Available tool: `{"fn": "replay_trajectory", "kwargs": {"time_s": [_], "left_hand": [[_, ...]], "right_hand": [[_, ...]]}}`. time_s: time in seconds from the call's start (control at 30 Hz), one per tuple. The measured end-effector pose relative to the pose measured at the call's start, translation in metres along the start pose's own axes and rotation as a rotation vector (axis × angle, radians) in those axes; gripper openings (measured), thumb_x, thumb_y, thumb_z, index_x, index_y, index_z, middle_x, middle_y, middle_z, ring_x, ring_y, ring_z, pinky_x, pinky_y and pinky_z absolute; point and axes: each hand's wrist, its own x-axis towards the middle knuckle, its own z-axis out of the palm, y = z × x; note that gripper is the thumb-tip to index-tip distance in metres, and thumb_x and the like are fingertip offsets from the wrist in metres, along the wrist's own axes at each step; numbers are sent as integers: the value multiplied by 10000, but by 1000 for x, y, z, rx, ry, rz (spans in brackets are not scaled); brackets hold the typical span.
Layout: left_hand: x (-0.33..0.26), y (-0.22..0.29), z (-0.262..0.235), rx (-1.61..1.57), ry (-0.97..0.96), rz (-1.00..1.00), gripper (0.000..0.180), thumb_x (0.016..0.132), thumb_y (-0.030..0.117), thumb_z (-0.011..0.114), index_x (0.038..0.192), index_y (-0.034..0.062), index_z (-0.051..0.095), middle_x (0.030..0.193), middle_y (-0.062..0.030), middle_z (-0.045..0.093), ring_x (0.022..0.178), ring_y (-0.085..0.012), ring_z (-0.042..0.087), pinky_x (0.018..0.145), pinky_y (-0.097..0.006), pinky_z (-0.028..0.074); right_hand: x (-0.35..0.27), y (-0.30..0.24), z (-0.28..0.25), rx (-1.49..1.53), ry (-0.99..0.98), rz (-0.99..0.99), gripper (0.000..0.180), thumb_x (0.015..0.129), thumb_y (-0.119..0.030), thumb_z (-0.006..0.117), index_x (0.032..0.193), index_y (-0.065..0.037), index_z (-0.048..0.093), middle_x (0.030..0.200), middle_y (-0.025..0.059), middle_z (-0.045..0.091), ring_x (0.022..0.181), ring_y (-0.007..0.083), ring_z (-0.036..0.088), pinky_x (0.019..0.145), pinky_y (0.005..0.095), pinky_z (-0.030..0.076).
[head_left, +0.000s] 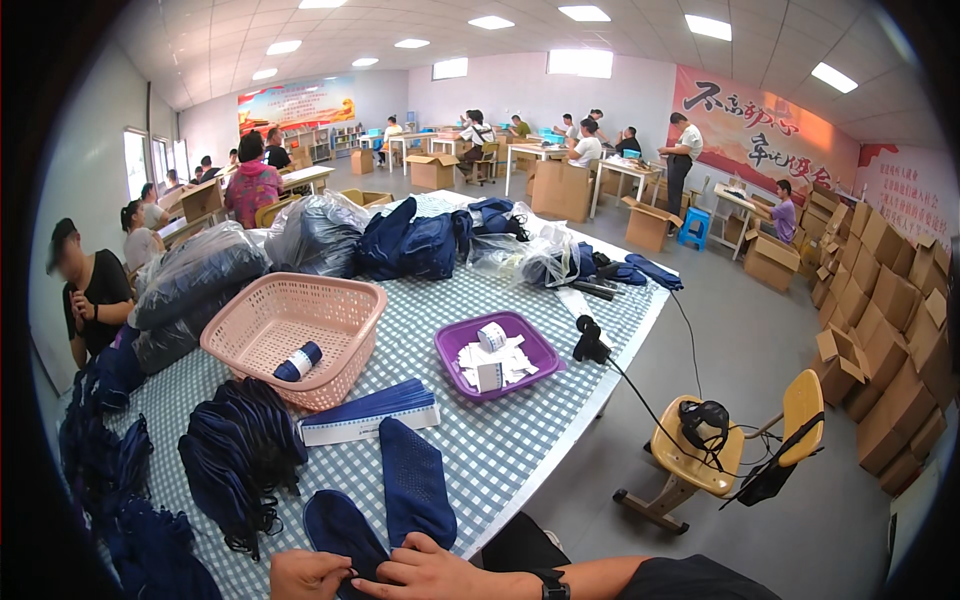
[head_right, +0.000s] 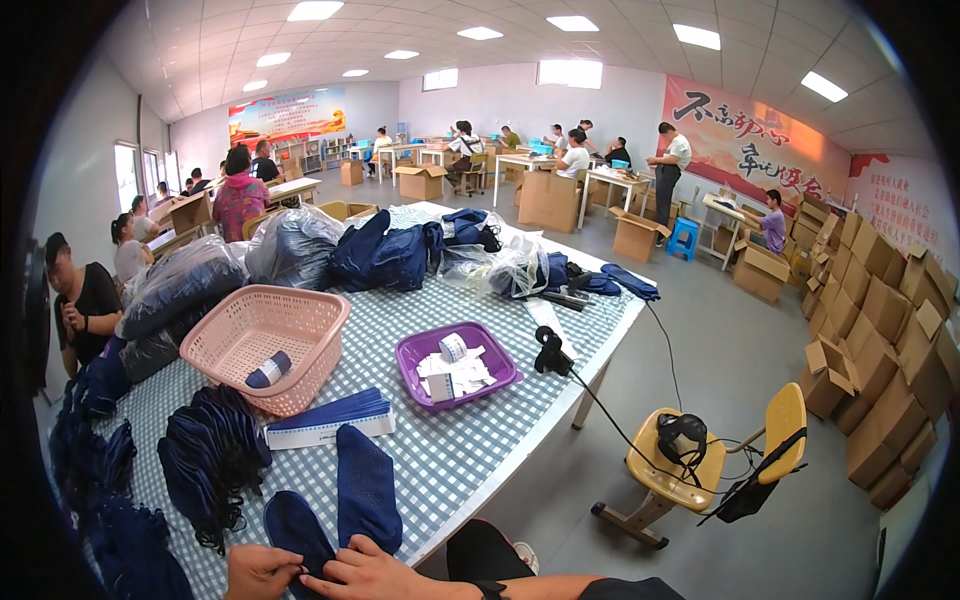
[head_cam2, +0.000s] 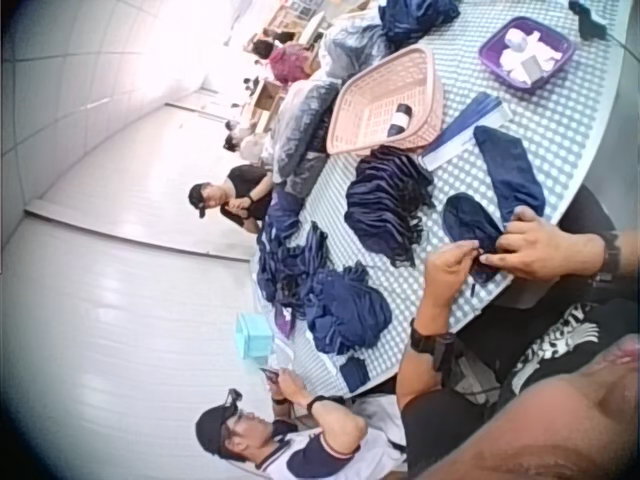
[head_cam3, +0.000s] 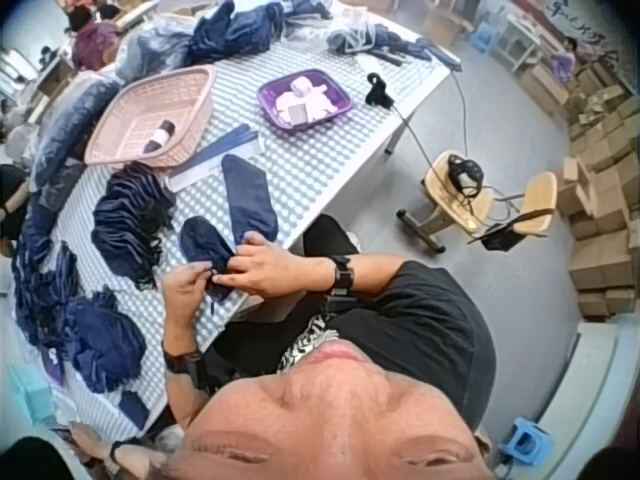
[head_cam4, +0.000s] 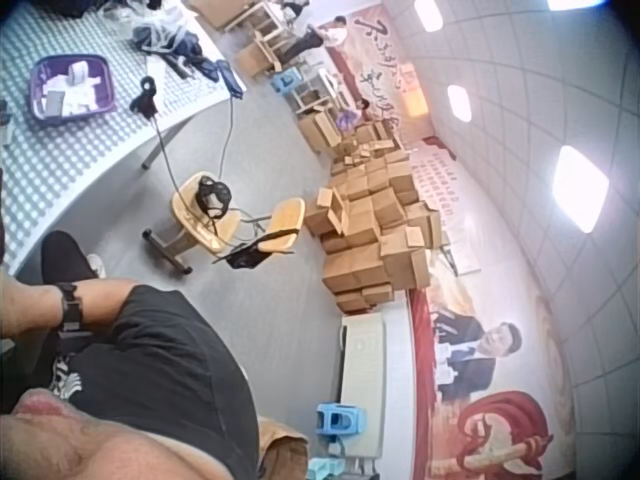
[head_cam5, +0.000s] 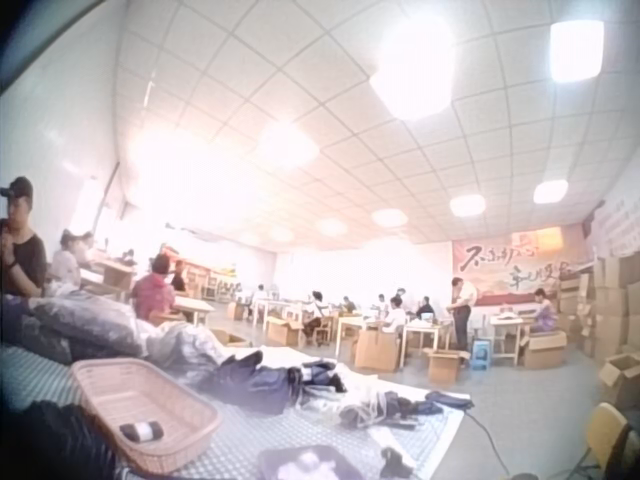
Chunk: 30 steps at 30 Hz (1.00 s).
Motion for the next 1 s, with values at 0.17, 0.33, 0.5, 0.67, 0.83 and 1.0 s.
{"fn": "replay_trajectory", "kwargs": {"time_s": [0.17, 0.33, 0.5, 0.67, 0.83, 1.0], "left_hand": [[-4, -1, 4, 78, -46, 109, 177, 853, -27, 657, 1005, -7, 747, 935, -167, 741, 810, -275, 721, 758, -343, 568], [2, 38, 2, 417, -221, 148, 280, 869, 62, 608, 1116, -36, 694, 1117, -234, 686, 1026, -389, 654, 924, -433, 526], [-8, 52, 9, 438, -211, 29, 318, 889, 122, 630, 1142, -68, 665, 1172, -243, 652, 1086, -403, 621, 968, -447, 496], [-17, 36, 24, 506, -77, 58, 250, 843, 80, 674, 1076, -2, 712, 1144, -173, 685, 1003, -344, 650, 897, -416, 522], [-11, 38, 41, 338, 76, -7, 190, 847, 72, 678, 1024, 23, 729, 1018, -136, 674, 891, -326, 652, 826, -408, 534], [-22, 37, 40, 329, 137, -79, 262, 841, 54, 691, 1096, -2, 714, 1003, -139, 679, 886, -327, 666, 771, -405, 552]], "right_hand": [[3, -1, -4, -13, -24, -13, 381, 768, -230, 704, 1144, -175, 674, 875, 25, 505, 862, 213, 512, 831, 424, 339], [-1, -1, -3, -33, 3, -12, 333, 761, -236, 708, 1082, -157, 677, 883, 26, 516, 868, 215, 528, 832, 424, 345], [0, -1, 1, -20, 17, -15, 327, 768, -248, 710, 1068, -122, 674, 888, 28, 544, 879, 217, 545, 841, 422, 355], [-2, 3, 1, 88, -17, 83, 501, 768, -186, 763, 1227, -46, 622, 971, 47, 642, 878, 191, 615, 864, 375, 414], [-2, 2, -2, -62, 8, 41, 563, 787, -169, 724, 1334, -96, 610, 861, -30, 592, 787, 137, 580, 855, 381, 367], [-3, 0, 5, -99, 29, 4, 467, 752, -146, 736, 1217, -130, 688, 898, -58, 616, 758, 120, 566, 852, 380, 349]]}}
